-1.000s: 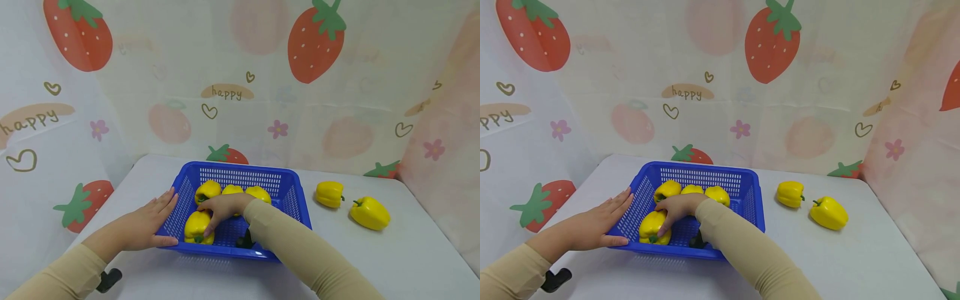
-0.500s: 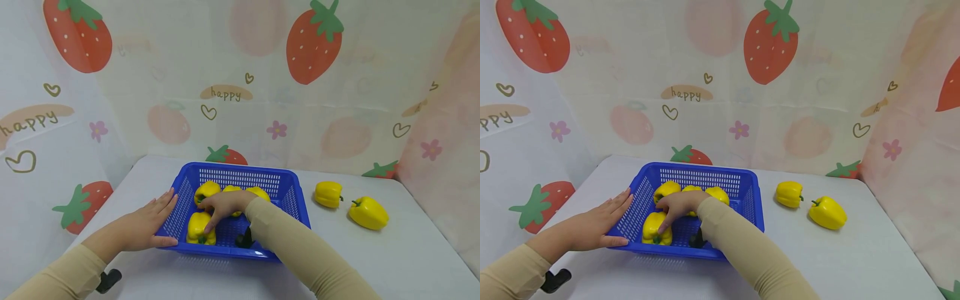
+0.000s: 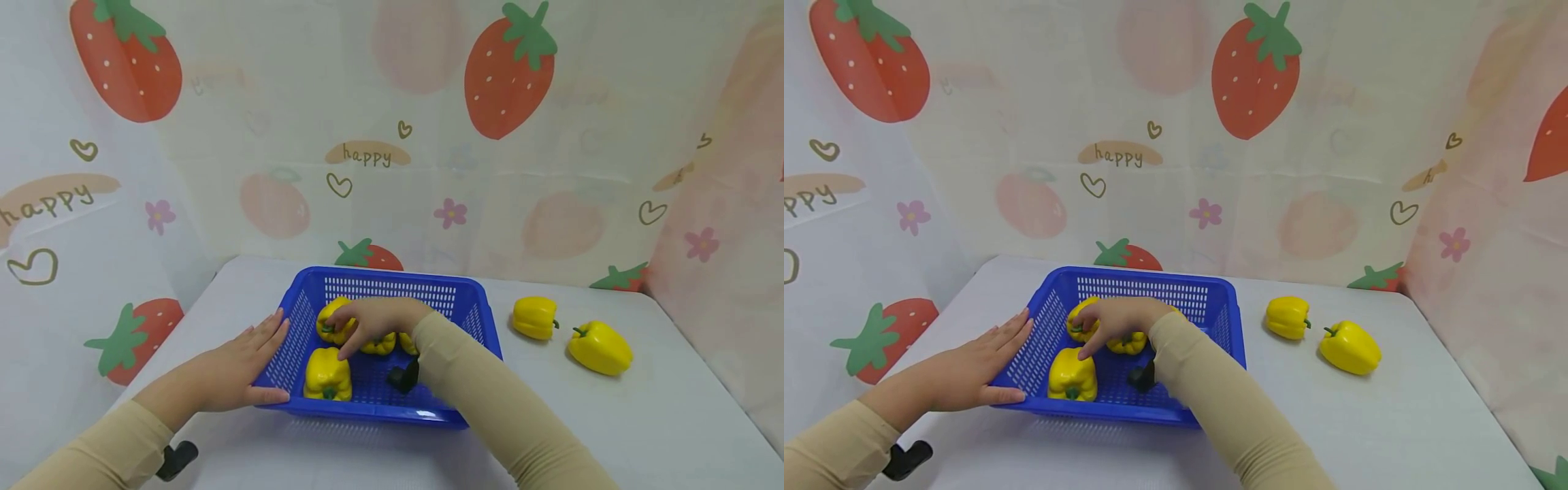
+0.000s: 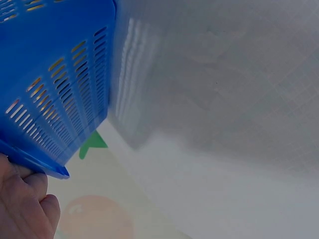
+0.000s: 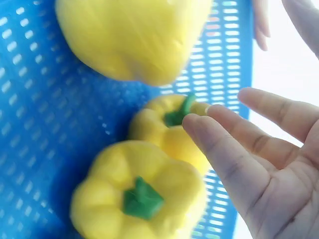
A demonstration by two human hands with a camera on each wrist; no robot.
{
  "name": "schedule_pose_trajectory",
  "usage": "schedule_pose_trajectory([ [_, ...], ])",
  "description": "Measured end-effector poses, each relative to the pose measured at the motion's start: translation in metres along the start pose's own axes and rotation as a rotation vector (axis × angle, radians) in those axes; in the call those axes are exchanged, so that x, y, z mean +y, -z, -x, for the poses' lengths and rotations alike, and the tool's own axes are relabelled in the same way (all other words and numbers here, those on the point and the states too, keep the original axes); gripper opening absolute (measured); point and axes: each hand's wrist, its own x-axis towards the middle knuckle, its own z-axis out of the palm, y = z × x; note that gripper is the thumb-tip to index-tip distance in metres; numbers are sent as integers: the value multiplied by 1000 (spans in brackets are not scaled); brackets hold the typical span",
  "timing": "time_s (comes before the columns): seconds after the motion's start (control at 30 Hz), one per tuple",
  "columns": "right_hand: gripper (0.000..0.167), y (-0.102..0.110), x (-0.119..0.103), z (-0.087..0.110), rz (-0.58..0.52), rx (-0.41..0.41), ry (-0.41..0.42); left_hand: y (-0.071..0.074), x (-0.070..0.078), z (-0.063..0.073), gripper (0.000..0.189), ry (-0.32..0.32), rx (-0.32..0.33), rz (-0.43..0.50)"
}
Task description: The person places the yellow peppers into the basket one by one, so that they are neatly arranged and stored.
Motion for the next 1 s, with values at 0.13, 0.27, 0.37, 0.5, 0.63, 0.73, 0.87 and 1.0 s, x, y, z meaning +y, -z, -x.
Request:
schedule_pose_trajectory([
  [0.13,68,7,0,8,-22,7,22,-2,-1,0,105,3,-2,-6],
  [0.27,69,14,1,16,-22,19,28,-2,-1,0,106,4,2,-9],
  [0.37,69,20,3,23,-17,36,35,-3,-1,0,106,1,5,-8],
  [0.5,68,26,7,33,-7,58,34,-2,-1,0,107,-1,6,-6],
  [0.63,64,33,10,44,-10,84,13,-2,-1,-1,107,0,2,-12],
  [0.73,61,38,13,52,-11,108,2,-2,-1,-1,106,0,1,-14],
  [0.87,60,45,17,64,-13,143,6,-1,-1,-1,106,0,0,-12],
  [1.0,58,52,22,77,-29,185,26,-1,-1,-1,106,2,-1,-16],
])
